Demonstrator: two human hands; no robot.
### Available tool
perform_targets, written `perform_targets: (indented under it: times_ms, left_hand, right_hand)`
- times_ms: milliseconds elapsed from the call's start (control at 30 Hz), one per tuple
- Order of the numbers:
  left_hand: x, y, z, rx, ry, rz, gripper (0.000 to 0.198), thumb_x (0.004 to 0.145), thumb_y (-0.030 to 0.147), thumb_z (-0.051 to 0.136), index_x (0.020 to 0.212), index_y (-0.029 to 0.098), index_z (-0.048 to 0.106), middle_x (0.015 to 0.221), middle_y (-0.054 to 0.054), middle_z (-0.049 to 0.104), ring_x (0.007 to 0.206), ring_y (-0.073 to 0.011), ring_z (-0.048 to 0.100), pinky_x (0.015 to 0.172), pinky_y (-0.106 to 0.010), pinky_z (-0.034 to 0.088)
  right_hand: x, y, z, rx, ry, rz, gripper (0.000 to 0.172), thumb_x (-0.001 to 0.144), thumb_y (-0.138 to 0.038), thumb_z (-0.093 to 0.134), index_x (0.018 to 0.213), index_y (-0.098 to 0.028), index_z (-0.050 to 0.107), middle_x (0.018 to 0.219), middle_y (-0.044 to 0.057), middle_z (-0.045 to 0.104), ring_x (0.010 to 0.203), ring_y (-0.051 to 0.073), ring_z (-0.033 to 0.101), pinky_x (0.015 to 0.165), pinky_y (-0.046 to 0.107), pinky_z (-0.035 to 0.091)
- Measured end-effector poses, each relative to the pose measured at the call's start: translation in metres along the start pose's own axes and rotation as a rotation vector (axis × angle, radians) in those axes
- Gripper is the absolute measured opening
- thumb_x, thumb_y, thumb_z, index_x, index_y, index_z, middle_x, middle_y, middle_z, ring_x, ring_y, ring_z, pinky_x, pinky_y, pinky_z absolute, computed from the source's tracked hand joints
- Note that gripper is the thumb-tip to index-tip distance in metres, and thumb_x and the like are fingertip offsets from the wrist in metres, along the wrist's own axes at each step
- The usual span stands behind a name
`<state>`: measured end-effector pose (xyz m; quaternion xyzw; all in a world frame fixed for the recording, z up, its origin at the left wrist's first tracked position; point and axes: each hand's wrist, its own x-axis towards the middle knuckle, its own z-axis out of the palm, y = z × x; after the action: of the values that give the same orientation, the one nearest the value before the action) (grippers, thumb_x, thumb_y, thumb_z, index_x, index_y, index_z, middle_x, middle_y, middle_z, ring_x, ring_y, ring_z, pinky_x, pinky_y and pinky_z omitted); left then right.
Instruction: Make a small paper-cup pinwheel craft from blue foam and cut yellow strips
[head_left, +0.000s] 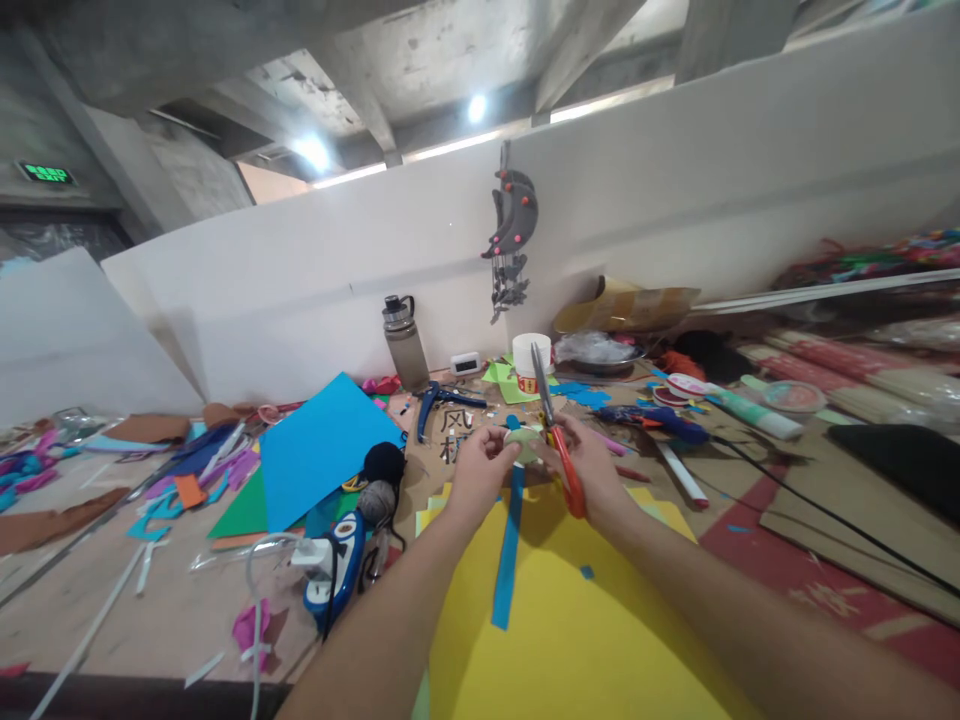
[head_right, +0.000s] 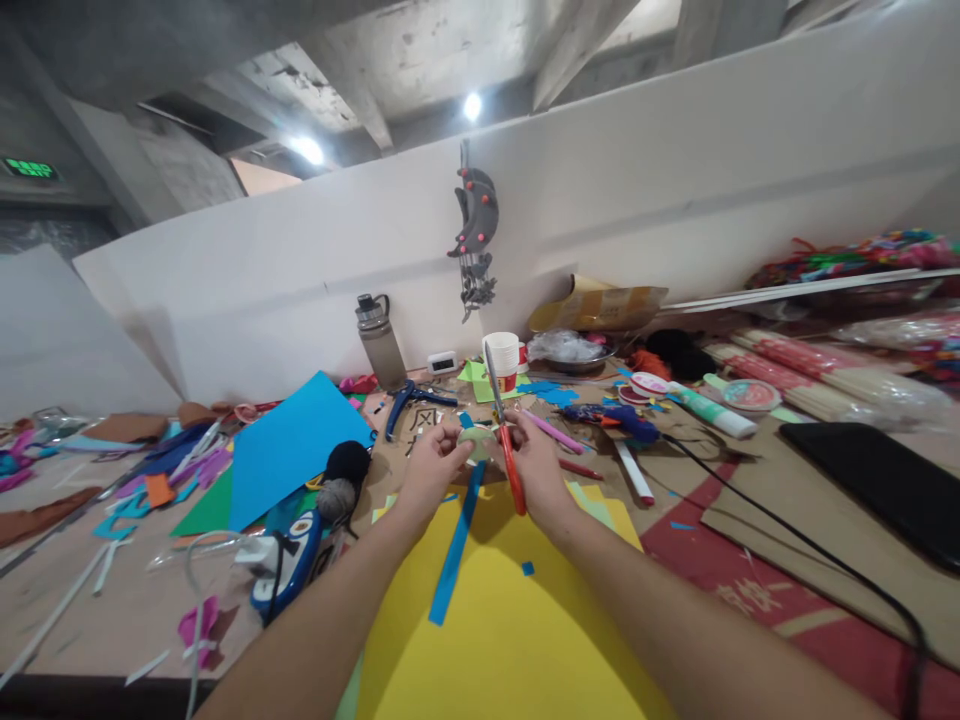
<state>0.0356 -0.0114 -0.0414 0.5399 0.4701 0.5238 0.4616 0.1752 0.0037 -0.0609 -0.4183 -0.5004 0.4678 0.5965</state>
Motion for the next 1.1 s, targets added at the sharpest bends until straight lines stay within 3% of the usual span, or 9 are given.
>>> perform_targets:
  times_ms: [300,500,700,933,1100]
  left_hand:
    - [0.0,0.002,-0.002,0.055,0.001,0.033,0.022,0.068,0.031,0.067,0.08,0.016,0.056,0.067,0.001,0.058,0.057,-0.009,0.05,0.052,-0.02,0.038]
    - [-0.005,0.007,-0.004,0.218,0.055,0.218,0.014,0.071,0.025,0.065,0.082,0.017,0.061,0.074,-0.001,0.061,0.067,-0.0121,0.055,0.063,-0.023,0.042]
    - [-0.011,0.011,-0.005,0.415,0.103,0.399,0.015,0.077,0.027,0.059,0.088,0.02,0.066,0.081,-0.003,0.065,0.07,-0.0144,0.057,0.064,-0.025,0.042]
    - [-0.009,0.012,-0.003,0.338,0.05,0.362,0.016,0.077,0.028,0.059,0.09,0.018,0.063,0.083,-0.004,0.065,0.073,-0.015,0.057,0.07,-0.027,0.044]
    - [-0.008,0.014,-0.002,0.2,-0.006,0.287,0.021,0.076,0.028,0.06,0.094,0.017,0.061,0.088,-0.005,0.065,0.077,-0.0148,0.059,0.07,-0.025,0.044]
  right_hand:
    - [0.003,0.003,0.001,0.022,-0.011,-0.033,0.057,0.056,-0.042,0.078,0.104,-0.019,0.055,0.086,0.006,0.067,0.076,0.021,0.063,0.063,0.031,0.051]
    - [-0.002,-0.005,0.003,0.064,-0.064,-0.08,0.058,0.059,-0.045,0.076,0.106,-0.019,0.052,0.091,0.006,0.065,0.081,0.021,0.062,0.071,0.033,0.05]
    - [-0.006,-0.008,0.006,0.202,-0.088,-0.073,0.057,0.058,-0.041,0.077,0.104,-0.021,0.051,0.09,0.003,0.062,0.074,0.016,0.059,0.062,0.027,0.048]
    - [-0.007,-0.011,0.005,0.174,-0.08,-0.075,0.052,0.061,-0.042,0.075,0.101,-0.019,0.052,0.086,0.003,0.062,0.067,0.014,0.055,0.058,0.026,0.045]
    - [-0.006,-0.016,0.006,0.185,-0.067,-0.099,0.051,0.059,-0.041,0.077,0.099,-0.02,0.053,0.083,0.003,0.062,0.072,0.016,0.058,0.064,0.029,0.047]
